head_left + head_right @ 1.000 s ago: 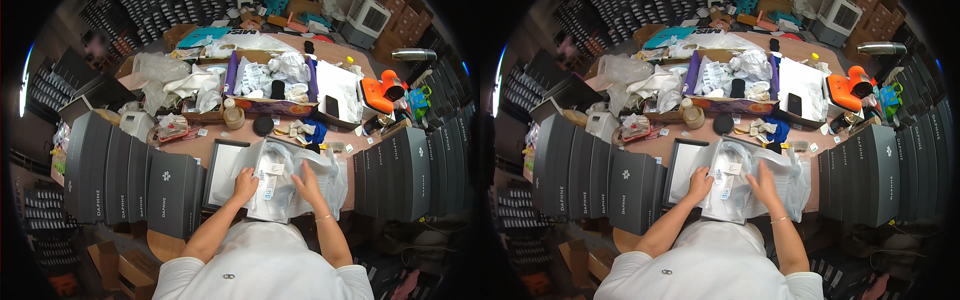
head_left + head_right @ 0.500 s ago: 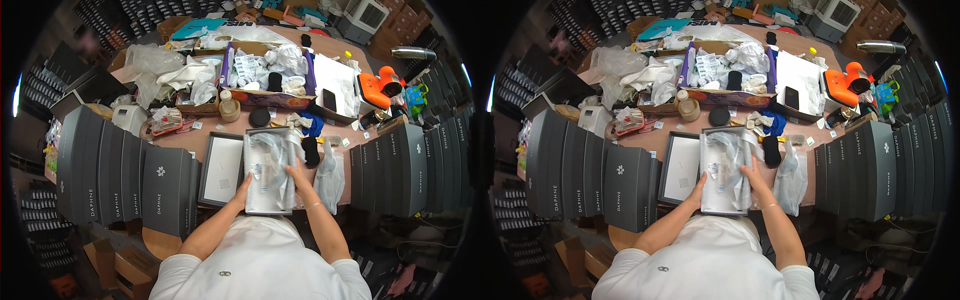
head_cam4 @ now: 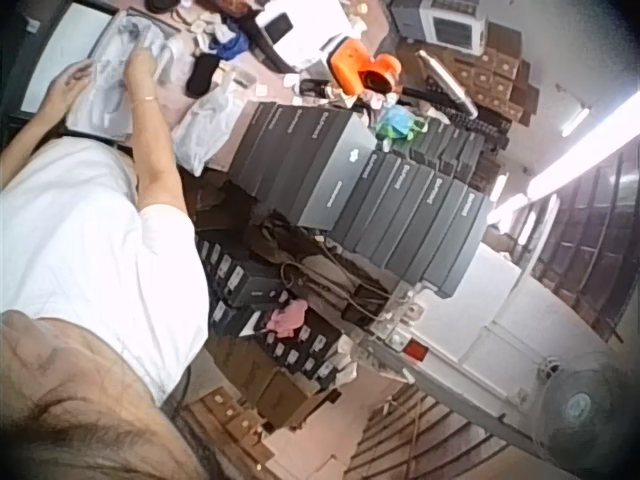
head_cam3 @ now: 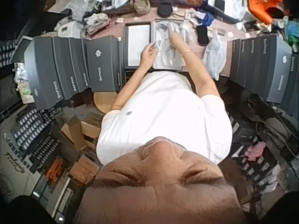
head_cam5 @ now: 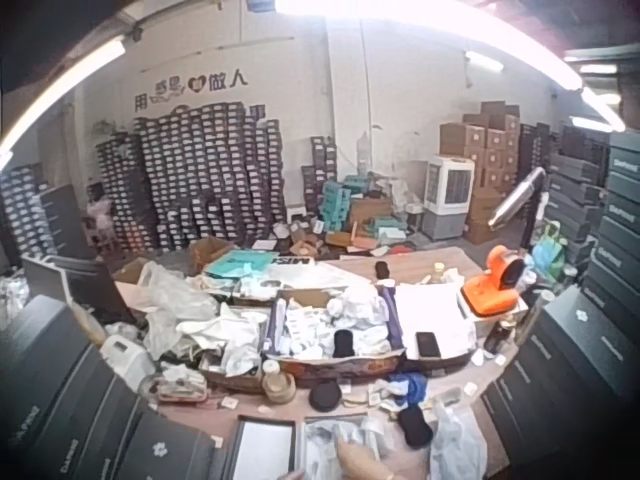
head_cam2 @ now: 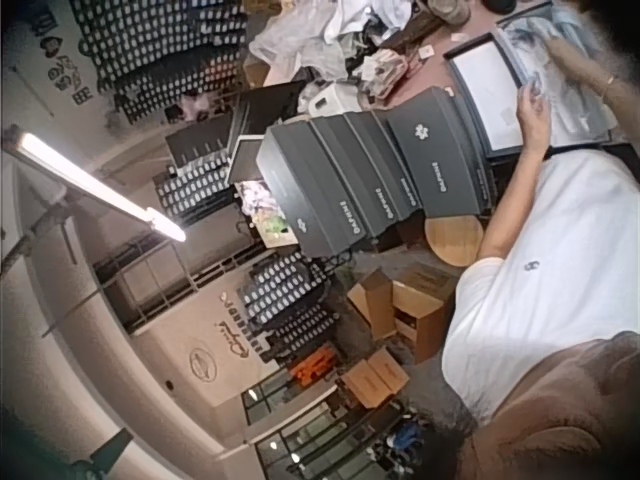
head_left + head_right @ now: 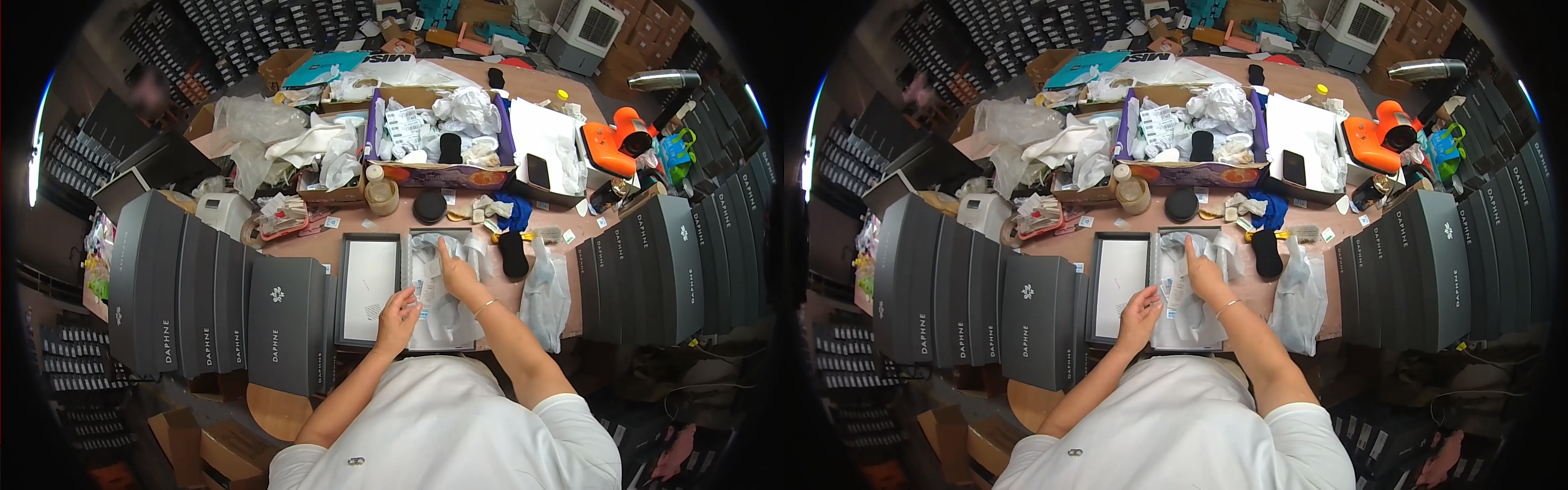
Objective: Packaging high-heeled shoes into boxes with protective wrapping and labels.
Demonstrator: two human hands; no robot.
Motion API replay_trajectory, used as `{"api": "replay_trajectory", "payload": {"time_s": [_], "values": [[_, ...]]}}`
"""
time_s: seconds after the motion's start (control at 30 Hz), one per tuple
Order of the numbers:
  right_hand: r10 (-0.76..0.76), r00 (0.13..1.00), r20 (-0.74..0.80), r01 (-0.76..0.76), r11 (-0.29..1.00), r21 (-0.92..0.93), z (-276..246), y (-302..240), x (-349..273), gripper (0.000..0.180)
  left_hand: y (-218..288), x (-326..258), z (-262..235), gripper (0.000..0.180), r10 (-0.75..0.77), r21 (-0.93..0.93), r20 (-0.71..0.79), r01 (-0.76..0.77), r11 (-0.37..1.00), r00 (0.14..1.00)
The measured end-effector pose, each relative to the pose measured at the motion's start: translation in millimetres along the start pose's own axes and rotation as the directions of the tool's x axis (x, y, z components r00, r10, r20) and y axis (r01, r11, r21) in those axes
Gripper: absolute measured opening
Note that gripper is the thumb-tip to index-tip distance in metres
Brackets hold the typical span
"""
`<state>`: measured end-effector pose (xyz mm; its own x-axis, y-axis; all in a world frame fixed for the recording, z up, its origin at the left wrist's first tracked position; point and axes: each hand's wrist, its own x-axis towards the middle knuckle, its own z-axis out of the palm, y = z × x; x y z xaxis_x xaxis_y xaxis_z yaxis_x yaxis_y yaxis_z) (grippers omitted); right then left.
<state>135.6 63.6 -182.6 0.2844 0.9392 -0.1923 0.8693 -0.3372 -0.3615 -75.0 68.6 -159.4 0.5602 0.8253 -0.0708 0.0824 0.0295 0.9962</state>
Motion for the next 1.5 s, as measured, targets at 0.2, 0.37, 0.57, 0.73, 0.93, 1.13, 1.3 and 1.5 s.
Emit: {"api": "replay_trajectory", "payload": {"time_s": [0.2, 0.37, 0.57, 0.73, 0.93, 1.13, 1.3, 1.5], "values": [[-0.034, 0.970, -0.240, 0.084, 0.976, 0.202, -82.0, 11.3, -41.7, 0.062, 12.3, 31.3, 14.8, 0.052, -0.252, -0.199, 0.156, 0.280, 0.939, 0.955], [0.104, 0.969, -0.224, 0.044, 0.820, 0.571, -78.0, -0.5, -57.1, 0.026, 48.6, 41.6, 49.7, 0.054, -0.286, -0.667, 0.624, 0.686, 0.290, 0.727], [-0.107, 0.937, -0.334, 0.180, 0.964, 0.197, -87.3, 0.9, -54.3, 0.014, 77.4, 35.8, 41.8, 0.044, -0.424, -0.542, 0.519, 0.669, 0.509, 0.742], [0.190, 0.889, -0.417, 0.142, 0.751, 0.645, -140.5, -17.0, -88.3, 0.012, 54.1, 45.5, 28.1, 0.050, -0.424, -0.690, 0.394, 0.567, 0.450, 0.816], [-0.281, 0.933, -0.226, 0.324, 0.928, 0.183, -153.7, -81.5, -143.5, 0.044, 77.6, 47.1, 26.1, 0.060, -0.401, -0.701, 0.130, 0.370, 0.610, 0.907], [-0.159, 0.981, -0.112, 0.175, 0.470, 0.865, -100.2, -53.0, -128.9, 0.061, 96.3, 39.9, -12.4, 0.068, -0.337, -0.932, 0.135, 0.235, 0.276, 0.932], [-0.028, 0.989, -0.146, 0.145, 0.419, 0.896, -97.2, -53.5, -149.7, 0.064, 72.2, 72.5, -37.0, 0.039, -0.339, -0.702, -0.140, 0.148, 0.696, 0.930], [-0.547, 0.828, -0.124, 0.561, 0.811, 0.166, -136.8, -48.7, -146.1, 0.059, 118.3, 159.7, -87.6, 0.034, 0.043, -0.424, -0.414, -0.235, 0.875, 0.909]]}}
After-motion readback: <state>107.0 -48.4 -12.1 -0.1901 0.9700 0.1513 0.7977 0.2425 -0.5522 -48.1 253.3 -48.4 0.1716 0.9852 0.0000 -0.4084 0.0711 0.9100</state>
